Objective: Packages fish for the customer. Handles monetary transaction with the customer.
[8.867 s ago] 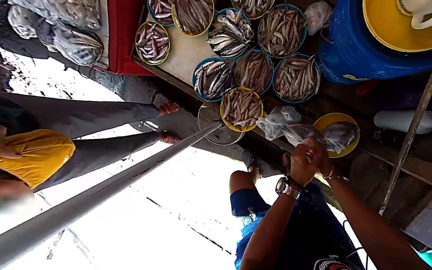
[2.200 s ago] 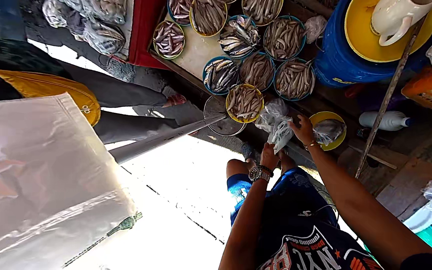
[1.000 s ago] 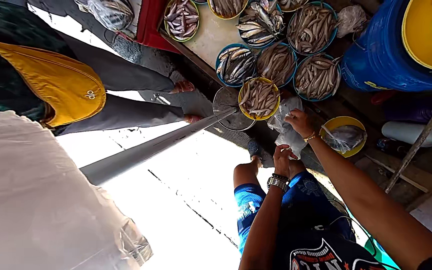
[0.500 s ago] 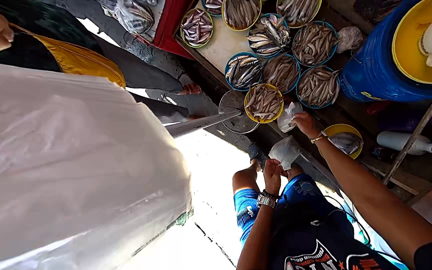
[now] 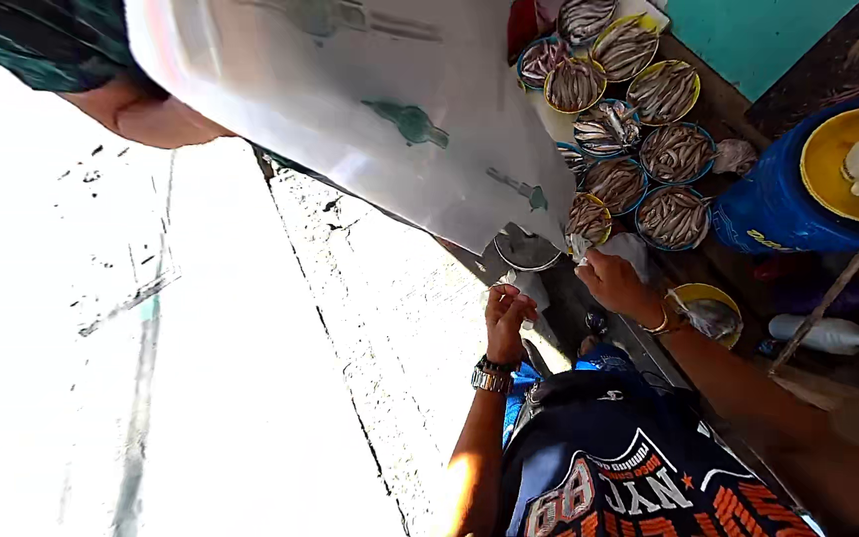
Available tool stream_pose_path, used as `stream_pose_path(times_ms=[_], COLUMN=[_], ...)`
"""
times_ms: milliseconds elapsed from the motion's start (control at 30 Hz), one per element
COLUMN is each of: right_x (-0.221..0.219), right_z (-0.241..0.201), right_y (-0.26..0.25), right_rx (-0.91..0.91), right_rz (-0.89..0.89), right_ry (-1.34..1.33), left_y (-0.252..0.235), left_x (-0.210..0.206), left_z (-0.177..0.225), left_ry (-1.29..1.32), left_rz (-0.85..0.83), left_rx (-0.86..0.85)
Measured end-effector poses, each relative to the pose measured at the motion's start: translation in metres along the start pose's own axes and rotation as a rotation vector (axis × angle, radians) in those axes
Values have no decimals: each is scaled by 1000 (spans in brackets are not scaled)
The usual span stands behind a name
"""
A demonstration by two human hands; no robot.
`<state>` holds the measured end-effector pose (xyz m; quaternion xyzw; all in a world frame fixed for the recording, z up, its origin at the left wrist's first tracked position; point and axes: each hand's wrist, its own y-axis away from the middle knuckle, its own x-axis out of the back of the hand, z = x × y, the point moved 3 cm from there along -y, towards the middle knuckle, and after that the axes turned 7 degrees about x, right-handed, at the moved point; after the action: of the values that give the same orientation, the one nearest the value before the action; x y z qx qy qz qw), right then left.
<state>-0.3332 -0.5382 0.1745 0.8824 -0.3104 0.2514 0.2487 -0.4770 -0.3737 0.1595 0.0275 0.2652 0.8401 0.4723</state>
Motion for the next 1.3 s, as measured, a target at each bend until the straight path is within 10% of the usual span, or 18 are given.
stream_pose_path(times_ms=[467,600,767,1067,1300], right_x=[-142,-134,-94,-106,-96], right_z=[-227,-273,-287,-335,-346], right_y=[4,29,24,-90,-102], right_rx=[104,251,563,673,806], right_rz=[-106,-19,302,-465,-240], right_ry=[347,58,-118,-540,-516], left_y=[31,58,82,90,90], left_x=[110,136,166,180,181], left_z=[79,131,184,273,295], left_ry=[562,682,209,-344,-394], left_rz=[103,141,85,-6,57], left_rx=[215,201,11,-96,-278])
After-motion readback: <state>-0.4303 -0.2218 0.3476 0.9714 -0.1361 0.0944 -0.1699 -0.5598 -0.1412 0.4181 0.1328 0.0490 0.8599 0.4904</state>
